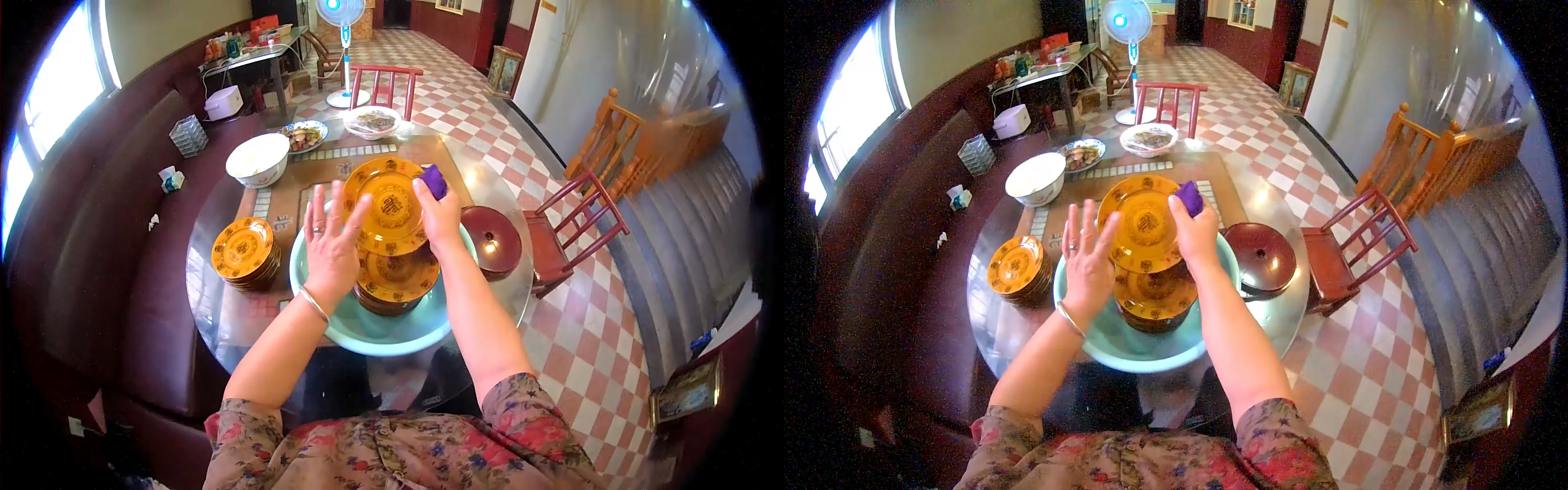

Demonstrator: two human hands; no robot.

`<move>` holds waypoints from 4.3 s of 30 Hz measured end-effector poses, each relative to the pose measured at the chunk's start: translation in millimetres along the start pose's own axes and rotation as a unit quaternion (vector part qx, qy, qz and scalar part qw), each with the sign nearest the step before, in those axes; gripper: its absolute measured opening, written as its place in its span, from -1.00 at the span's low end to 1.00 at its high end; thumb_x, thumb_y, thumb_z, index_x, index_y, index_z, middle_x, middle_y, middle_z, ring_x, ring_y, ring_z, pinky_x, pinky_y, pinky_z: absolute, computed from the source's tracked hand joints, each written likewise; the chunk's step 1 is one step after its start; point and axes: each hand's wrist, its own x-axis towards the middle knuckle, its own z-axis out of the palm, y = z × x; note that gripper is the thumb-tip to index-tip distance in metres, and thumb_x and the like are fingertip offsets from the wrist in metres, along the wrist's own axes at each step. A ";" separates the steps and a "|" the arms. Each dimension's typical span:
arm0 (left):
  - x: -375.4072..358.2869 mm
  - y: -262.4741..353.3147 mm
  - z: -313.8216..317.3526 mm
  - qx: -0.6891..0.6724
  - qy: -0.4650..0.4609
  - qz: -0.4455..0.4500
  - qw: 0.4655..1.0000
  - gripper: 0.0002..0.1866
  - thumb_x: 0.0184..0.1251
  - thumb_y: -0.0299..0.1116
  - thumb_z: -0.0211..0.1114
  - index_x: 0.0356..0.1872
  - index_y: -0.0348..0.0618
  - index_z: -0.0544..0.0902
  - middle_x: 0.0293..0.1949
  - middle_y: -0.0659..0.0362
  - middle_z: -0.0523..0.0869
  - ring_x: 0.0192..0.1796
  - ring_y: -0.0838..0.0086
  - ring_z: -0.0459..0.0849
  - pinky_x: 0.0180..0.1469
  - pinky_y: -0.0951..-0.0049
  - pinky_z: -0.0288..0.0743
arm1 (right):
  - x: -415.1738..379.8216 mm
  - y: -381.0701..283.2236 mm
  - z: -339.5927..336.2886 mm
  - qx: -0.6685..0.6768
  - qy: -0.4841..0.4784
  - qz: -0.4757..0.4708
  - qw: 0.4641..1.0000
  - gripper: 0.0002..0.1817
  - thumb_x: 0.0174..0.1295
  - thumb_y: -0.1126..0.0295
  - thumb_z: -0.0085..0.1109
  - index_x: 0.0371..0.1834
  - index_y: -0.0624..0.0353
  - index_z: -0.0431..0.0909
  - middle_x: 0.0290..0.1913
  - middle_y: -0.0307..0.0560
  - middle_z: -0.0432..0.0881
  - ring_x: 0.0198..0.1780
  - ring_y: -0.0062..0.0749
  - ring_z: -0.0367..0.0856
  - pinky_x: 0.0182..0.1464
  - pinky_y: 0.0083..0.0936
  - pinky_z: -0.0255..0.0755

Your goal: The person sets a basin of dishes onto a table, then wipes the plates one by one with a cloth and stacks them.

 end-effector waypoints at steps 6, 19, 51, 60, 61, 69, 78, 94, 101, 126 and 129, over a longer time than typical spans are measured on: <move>-1.9 -2.7 1.6 -0.060 -0.046 0.049 0.996 -0.28 0.02 -0.65 0.18 0.32 0.04 0.42 0.30 0.03 0.45 0.38 0.10 0.33 0.44 0.10 0.10 | -20.4 -30.1 11.8 0.194 -0.085 0.072 0.975 -0.52 0.40 0.05 0.01 0.06 0.29 0.52 -0.04 -0.11 0.61 -0.06 -0.49 0.55 0.06 -0.49 0.40; -14.4 -20.2 11.6 -0.689 -0.134 -0.218 0.678 -0.56 0.23 -0.58 0.28 0.16 -0.30 0.48 0.06 0.17 0.62 0.08 0.47 0.58 0.16 0.42 0.45 | -22.9 -25.7 34.3 -0.296 -0.086 -0.389 0.868 -0.56 0.03 0.57 0.16 0.07 0.15 0.56 0.06 0.07 0.50 0.04 0.03 0.43 0.13 -0.13 0.32; -10.3 -27.8 15.3 -0.762 -0.093 -0.330 0.549 -0.41 0.56 0.06 -0.28 0.32 -0.22 0.27 0.25 0.06 0.47 0.26 0.26 0.49 0.28 0.18 0.41 | -32.9 -11.0 27.7 -0.296 -0.071 -0.348 0.887 -0.69 0.05 0.62 0.13 -0.09 0.19 0.49 -0.05 0.05 0.48 0.02 0.01 0.43 0.17 -0.23 0.29; -17.0 -32.3 20.7 -0.747 -0.115 -0.332 0.565 -0.41 0.53 0.07 -0.17 0.25 -0.26 0.35 0.12 0.09 0.56 0.10 0.36 0.61 0.09 0.36 0.55 | -32.3 -8.0 38.9 -0.324 -0.093 -0.382 0.860 -0.69 0.13 0.48 0.15 -0.02 0.18 0.50 -0.01 0.07 0.52 0.03 0.02 0.44 0.10 -0.17 0.31; -13.8 -28.5 15.1 -0.761 -0.106 -0.319 0.555 -0.41 0.54 0.06 -0.18 0.27 -0.27 0.32 0.18 0.06 0.53 0.17 0.31 0.57 0.16 0.30 0.52 | -26.0 -2.8 34.6 -0.298 -0.062 -0.341 0.889 -0.72 0.18 0.48 0.11 -0.02 0.20 0.50 -0.03 0.09 0.51 0.01 0.03 0.44 0.09 -0.16 0.31; -13.8 -38.1 13.2 -0.837 -0.069 -0.360 0.407 -0.43 0.50 0.17 -0.21 0.13 -0.09 0.46 0.03 0.09 0.58 0.07 0.34 0.57 0.17 0.24 0.47 | -85.5 -37.9 54.5 -0.213 -0.316 -0.417 0.825 -0.57 -0.12 0.53 0.29 -0.09 0.06 0.50 -0.05 -0.02 0.50 0.01 -0.02 0.46 0.11 -0.22 0.34; -7.6 -33.5 7.1 -0.818 0.000 -0.360 0.449 -0.46 0.54 -0.01 -0.14 0.34 -0.17 0.25 0.31 0.08 0.42 0.28 0.18 0.47 0.30 0.05 0.38 | 4.1 26.6 3.8 -0.237 0.006 -0.252 0.938 -0.73 0.12 0.60 0.12 -0.09 0.16 0.49 -0.09 0.06 0.53 0.00 0.00 0.49 0.12 -0.22 0.32; -52.9 -138.7 -120.4 -0.062 -0.197 -0.209 0.956 -0.61 0.36 -0.41 0.14 0.21 0.00 0.53 -0.06 -0.13 0.65 -0.03 0.02 0.66 0.00 0.29 0.52 | -4.2 -2.7 8.7 -0.099 -0.002 -0.184 0.978 -0.77 0.18 0.58 0.07 -0.07 0.25 0.49 -0.06 0.07 0.53 0.02 -0.13 0.51 0.16 -0.32 0.34; -89.9 -165.1 -92.8 0.117 -0.302 -0.079 0.943 -0.39 0.20 -0.56 0.07 0.32 0.16 0.42 0.20 0.02 0.55 0.24 0.07 0.50 0.33 0.18 0.30 | -5.9 3.3 8.4 -0.142 -0.005 -0.191 0.971 -0.78 0.27 0.58 0.04 -0.02 0.24 0.48 -0.01 -0.05 0.56 0.07 -0.36 0.50 0.19 -0.46 0.32; -10.7 -15.2 0.4 -0.149 -0.428 -0.225 0.863 -0.28 0.08 0.12 0.43 -0.05 -0.40 0.44 -0.27 -0.07 0.67 -0.42 0.33 0.73 -0.34 0.35 0.61 | -1.4 12.9 4.8 -0.084 0.022 -0.177 0.980 -0.76 0.19 0.53 0.10 -0.06 0.23 0.49 -0.03 0.09 0.51 0.06 -0.09 0.49 0.19 -0.28 0.31; -0.4 -11.6 -0.1 -0.216 -0.456 -0.287 0.814 -0.28 -0.01 0.14 0.47 -0.19 -0.42 0.47 -0.42 -0.03 0.69 -0.52 0.30 0.71 -0.44 0.38 0.59 | 0.1 10.9 4.6 -0.087 0.026 -0.190 0.978 -0.76 0.19 0.53 0.10 -0.06 0.23 0.50 -0.03 0.09 0.51 0.06 -0.09 0.48 0.20 -0.28 0.30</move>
